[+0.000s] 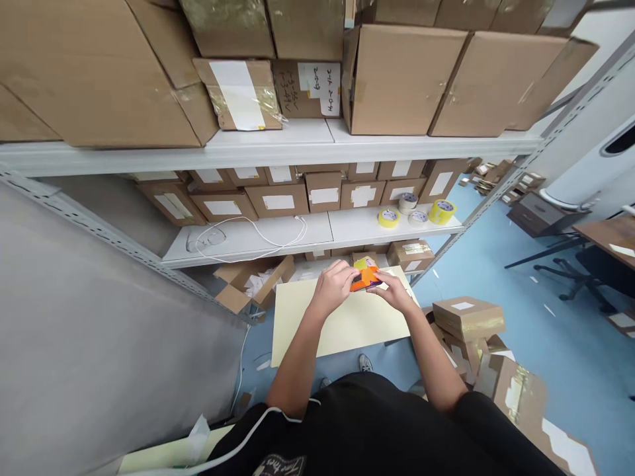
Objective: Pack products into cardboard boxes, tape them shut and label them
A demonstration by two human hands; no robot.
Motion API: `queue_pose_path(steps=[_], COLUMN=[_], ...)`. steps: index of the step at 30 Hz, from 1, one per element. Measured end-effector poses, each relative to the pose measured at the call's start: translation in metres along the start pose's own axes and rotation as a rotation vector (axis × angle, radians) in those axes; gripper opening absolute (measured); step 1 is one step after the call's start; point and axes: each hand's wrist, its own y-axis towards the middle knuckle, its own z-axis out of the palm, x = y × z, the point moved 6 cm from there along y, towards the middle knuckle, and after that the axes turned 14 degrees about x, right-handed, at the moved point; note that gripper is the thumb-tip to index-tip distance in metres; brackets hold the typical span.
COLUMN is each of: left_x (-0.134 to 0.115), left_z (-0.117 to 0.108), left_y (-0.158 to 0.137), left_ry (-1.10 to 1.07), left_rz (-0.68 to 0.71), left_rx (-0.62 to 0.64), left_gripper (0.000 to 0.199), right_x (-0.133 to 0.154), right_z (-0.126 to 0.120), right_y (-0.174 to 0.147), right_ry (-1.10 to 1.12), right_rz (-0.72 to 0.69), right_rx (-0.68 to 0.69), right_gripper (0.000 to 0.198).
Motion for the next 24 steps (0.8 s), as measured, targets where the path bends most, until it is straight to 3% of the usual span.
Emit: queue_pose_path(steps=[6,12,18,24], left_x=[-0.01,-0.019,-0.015,0.006], left_z=[-0.021,-0.02,-0.001,0.028], left_y=[0.026,0.05,0.061,0.052], left_ry=[0.122,0.213,0.149,0.033], left_rz=[0.012,-0.034,-0.127,-0.29], left_rx=[-0.122,-0.165,-0.143,-0.302], left_gripper=[0.034,0.036,0.034,0.056], right_x=[-0.025,-0.046,-0.074,-0.09], right_z=[-0.018,-0.029,-0.04,-0.044], right_y=[0.004,0.019,0.037,0.068], right_ry=[0.047,0.109,0.116,0.05], right_rz=[0.043,0.073,0.096,0.04], right_rx=[0.013,0.054,-0.065,-0.201], right_gripper=[0.041,0.042,0.046,0.042])
